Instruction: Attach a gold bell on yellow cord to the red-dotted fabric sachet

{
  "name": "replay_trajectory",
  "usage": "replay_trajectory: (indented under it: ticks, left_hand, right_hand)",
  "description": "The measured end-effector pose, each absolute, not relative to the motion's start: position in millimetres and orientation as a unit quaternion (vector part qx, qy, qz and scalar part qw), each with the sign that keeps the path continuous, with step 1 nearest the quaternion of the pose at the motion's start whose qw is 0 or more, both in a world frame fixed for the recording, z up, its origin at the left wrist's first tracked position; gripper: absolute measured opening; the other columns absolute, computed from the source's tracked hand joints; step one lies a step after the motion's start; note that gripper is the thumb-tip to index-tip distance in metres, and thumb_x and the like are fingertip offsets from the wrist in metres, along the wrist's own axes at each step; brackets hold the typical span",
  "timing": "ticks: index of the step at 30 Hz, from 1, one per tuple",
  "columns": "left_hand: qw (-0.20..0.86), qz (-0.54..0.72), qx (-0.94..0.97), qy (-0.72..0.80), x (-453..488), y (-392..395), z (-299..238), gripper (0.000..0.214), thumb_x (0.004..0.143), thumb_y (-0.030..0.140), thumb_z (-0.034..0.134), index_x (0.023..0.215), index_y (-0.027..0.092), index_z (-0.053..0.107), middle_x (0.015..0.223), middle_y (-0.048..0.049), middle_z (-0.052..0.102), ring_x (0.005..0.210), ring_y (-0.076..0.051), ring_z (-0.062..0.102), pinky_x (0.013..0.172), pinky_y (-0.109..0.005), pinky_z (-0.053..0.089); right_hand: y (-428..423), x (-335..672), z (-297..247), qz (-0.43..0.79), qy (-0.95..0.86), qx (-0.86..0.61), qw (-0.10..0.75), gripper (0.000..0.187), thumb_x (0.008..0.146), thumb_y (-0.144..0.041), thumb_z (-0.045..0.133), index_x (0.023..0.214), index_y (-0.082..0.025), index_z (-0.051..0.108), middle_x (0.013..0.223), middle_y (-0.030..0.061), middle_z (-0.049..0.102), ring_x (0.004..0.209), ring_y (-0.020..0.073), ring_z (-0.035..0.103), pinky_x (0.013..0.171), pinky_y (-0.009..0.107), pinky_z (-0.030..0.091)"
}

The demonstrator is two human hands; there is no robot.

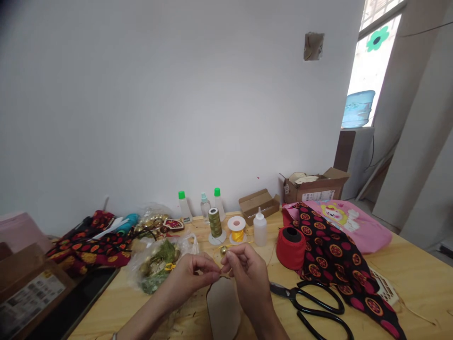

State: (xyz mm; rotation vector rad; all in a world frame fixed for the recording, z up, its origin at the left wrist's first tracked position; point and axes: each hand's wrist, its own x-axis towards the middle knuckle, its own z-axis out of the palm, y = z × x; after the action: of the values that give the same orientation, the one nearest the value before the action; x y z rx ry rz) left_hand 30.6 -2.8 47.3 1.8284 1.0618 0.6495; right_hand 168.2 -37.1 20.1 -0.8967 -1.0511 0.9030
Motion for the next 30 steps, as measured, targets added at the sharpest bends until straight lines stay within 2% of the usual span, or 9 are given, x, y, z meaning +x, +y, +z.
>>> replay_trajectory:
  ticks: [10,13,16,19,22,25,30]
  left_hand:
    - [0.448,0.244,0.745,0.430,25.6,-1.8,35.2,0.013,0.057,0.024,0.066,0.063,0.013,0.070,0.071,-0.0040,0.060,0.068,-0.015,0.052,0.059,-0.022,0.037]
    - [0.505,0.244,0.714,0.420,27.8,-4.2,35.2,0.014,0.056,0.025,0.068,0.061,0.012,0.068,0.074,-0.0042,0.061,0.065,-0.014,0.052,0.057,-0.022,0.038]
    - [0.608,0.238,0.652,0.387,30.0,-7.8,36.1,0.016,0.056,0.026,0.069,0.062,0.011,0.067,0.079,-0.0059,0.064,0.067,-0.014,0.054,0.059,-0.022,0.039]
    - [0.684,0.221,0.604,0.344,29.1,-12.6,34.9,0.019,0.057,0.024,0.069,0.072,0.013,0.067,0.084,-0.0069,0.065,0.074,-0.015,0.056,0.065,-0.023,0.040]
    - [0.703,0.217,0.596,0.320,27.0,-17.2,31.1,0.026,0.056,0.020,0.071,0.081,0.015,0.066,0.087,-0.0067,0.065,0.081,-0.016,0.056,0.071,-0.024,0.039]
    - [0.706,0.230,0.601,0.296,29.6,-21.1,25.7,0.026,0.058,0.023,0.070,0.083,0.016,0.066,0.088,-0.0061,0.065,0.084,-0.016,0.055,0.075,-0.025,0.037]
    - [0.711,0.265,0.597,0.262,44.6,-26.7,17.2,0.026,0.060,0.031,0.068,0.083,0.018,0.067,0.083,-0.0048,0.063,0.079,-0.015,0.054,0.071,-0.025,0.037]
  right_hand:
    - [-44.3,186.8,51.6,0.314,-0.453,-0.401,0.732,0.012,0.070,-0.026,0.060,0.068,-0.015,0.056,0.057,-0.0002,0.059,0.049,0.0087,0.052,0.047,0.019,0.043]
    - [-43.6,190.3,62.0,0.298,-0.447,-0.395,0.745,0.010,0.071,-0.025,0.059,0.069,-0.015,0.055,0.058,-0.0007,0.059,0.048,0.0082,0.051,0.047,0.019,0.042]
    - [-38.9,192.8,69.7,0.314,-0.439,-0.387,0.748,0.010,0.071,-0.024,0.060,0.069,-0.015,0.055,0.058,-0.0009,0.059,0.049,0.0081,0.052,0.048,0.019,0.043]
    - [-32.0,195.8,76.0,0.328,-0.438,-0.379,0.746,0.012,0.071,-0.025,0.060,0.070,-0.014,0.055,0.059,0.0000,0.060,0.049,0.0084,0.052,0.047,0.019,0.043]
    - [-27.3,197.0,82.5,0.336,-0.446,-0.370,0.743,0.013,0.069,-0.026,0.061,0.071,-0.014,0.055,0.060,0.0005,0.061,0.049,0.0080,0.052,0.046,0.019,0.042]
    - [-27.3,192.9,88.6,0.348,-0.450,-0.358,0.740,0.013,0.069,-0.024,0.062,0.071,-0.014,0.055,0.060,-0.0002,0.061,0.049,0.0074,0.052,0.046,0.018,0.042]
    - [-31.8,177.6,93.6,0.368,-0.451,-0.332,0.742,0.011,0.070,-0.023,0.061,0.071,-0.015,0.054,0.060,-0.0010,0.061,0.048,0.0071,0.052,0.047,0.018,0.042]
